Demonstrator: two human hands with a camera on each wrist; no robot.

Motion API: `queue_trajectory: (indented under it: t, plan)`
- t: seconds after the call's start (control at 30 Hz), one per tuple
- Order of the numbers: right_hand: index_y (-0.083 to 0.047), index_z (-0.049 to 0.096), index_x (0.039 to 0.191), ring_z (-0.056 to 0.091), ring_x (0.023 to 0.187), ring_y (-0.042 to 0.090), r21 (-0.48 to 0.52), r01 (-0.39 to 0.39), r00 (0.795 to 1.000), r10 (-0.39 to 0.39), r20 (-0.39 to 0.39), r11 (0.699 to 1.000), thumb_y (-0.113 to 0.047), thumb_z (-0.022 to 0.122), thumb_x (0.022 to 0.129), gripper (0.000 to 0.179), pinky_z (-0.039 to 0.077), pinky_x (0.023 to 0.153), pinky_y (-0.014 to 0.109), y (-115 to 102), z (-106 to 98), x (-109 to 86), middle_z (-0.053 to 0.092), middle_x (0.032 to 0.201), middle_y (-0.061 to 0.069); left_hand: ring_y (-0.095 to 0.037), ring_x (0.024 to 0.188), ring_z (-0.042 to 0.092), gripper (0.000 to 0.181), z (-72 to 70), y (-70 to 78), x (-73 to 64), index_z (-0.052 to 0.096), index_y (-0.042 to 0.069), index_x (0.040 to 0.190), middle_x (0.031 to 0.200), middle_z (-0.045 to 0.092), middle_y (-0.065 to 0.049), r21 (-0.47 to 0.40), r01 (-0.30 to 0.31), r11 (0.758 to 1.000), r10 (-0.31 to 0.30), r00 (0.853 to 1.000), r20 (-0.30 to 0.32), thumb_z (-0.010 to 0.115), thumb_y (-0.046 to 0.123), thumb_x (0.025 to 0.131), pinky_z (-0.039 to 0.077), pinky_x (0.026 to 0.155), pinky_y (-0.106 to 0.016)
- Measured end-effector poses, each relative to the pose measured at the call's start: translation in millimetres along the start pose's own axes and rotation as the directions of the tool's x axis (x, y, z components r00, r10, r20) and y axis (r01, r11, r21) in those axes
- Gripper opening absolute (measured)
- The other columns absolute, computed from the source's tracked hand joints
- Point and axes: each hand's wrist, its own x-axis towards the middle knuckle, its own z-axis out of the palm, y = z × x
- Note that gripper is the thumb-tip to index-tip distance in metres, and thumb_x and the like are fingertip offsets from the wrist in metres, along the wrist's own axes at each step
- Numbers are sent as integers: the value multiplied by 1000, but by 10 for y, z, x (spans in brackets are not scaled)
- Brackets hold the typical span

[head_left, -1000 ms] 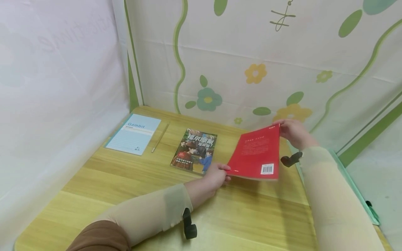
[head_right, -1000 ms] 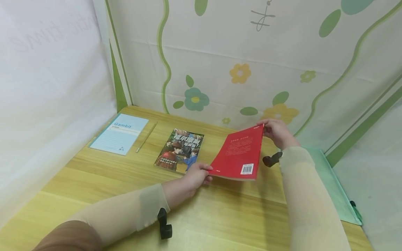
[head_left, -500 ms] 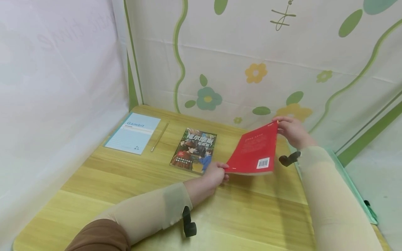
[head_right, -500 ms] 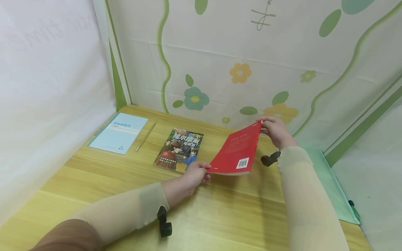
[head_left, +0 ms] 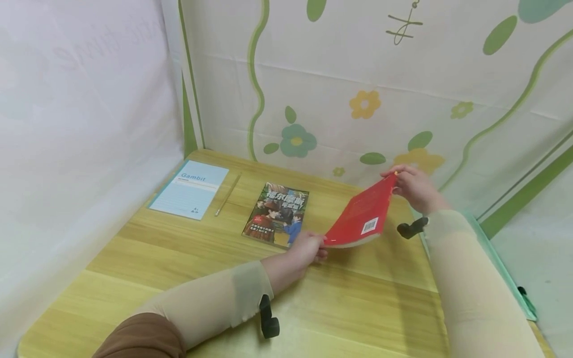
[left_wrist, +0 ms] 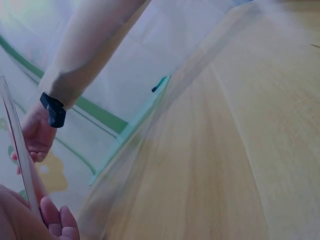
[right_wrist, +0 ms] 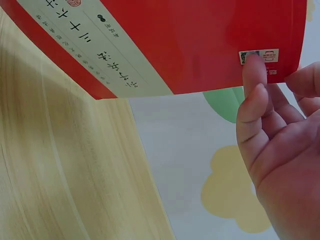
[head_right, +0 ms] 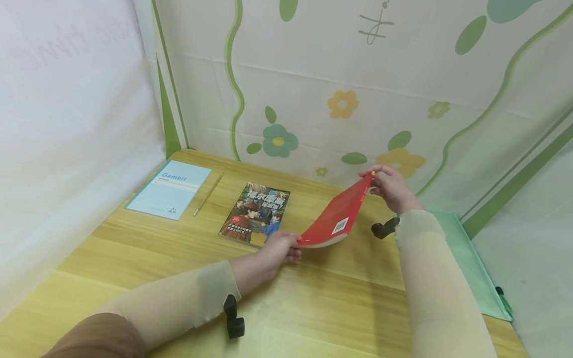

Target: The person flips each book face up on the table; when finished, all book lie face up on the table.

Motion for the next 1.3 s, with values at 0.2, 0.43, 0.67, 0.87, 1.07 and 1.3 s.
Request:
queue_trajectory:
  t: [0.2,0.43,0.67,0.87,1.07,1.3]
  plan:
    - [17,45,118,67,86,18,99,11,1000,-9,-19,995,-6,43,105,27,59,75,29,24,5,10,68,105,3,-21,68,61,43,-27,4,18,60,-9,113,105,63,-16,13,3,1000,-3,999,43,51,-14,71,59,73,-38]
    - [10,51,111,66,81,17,154,12,1000,-7,-30,988,-4,40,105,19,59,73,28,17,12,-2,69,100,2,-30,80,66,38,-21,-6,32,63,-4,113,108,62,-13,91,-17,996,13,999,44,64,-14,76,59,73,-39]
    - [8,53,110,67,83,17,159,16,999,-10,-37,987,-4,40,104,19,59,74,29,38,0,4,68,100,3,-28,80,66,31,-17,-12,24,64,-3,107,102,63,-11,110,-55,992,50,998,43,66,-13,77,59,72,-37]
    - [4,55,108,67,83,17,189,19,999,-13,-35,982,-3,39,105,18,58,73,28,60,-34,6,69,99,3,-29,83,67,27,-8,-15,-4,65,-3,105,95,66,-12,65,-69,995,67,997,34,66,-12,80,59,75,-40]
    - [2,56,106,67,84,17,250,34,999,-33,-6,968,0,38,104,18,59,74,28,72,-46,1,69,97,3,-36,88,68,25,-7,-11,-38,64,-4,106,94,68,-14,36,-77,996,76,996,45,66,-11,82,60,76,-43]
    - [-1,58,103,67,85,17,270,36,999,-30,-26,962,1,38,104,21,59,78,30,76,-21,0,68,94,4,-36,89,69,23,-9,-18,-48,64,-5,107,97,70,-23,48,-90,995,87,994,64,67,-8,85,60,76,-43]
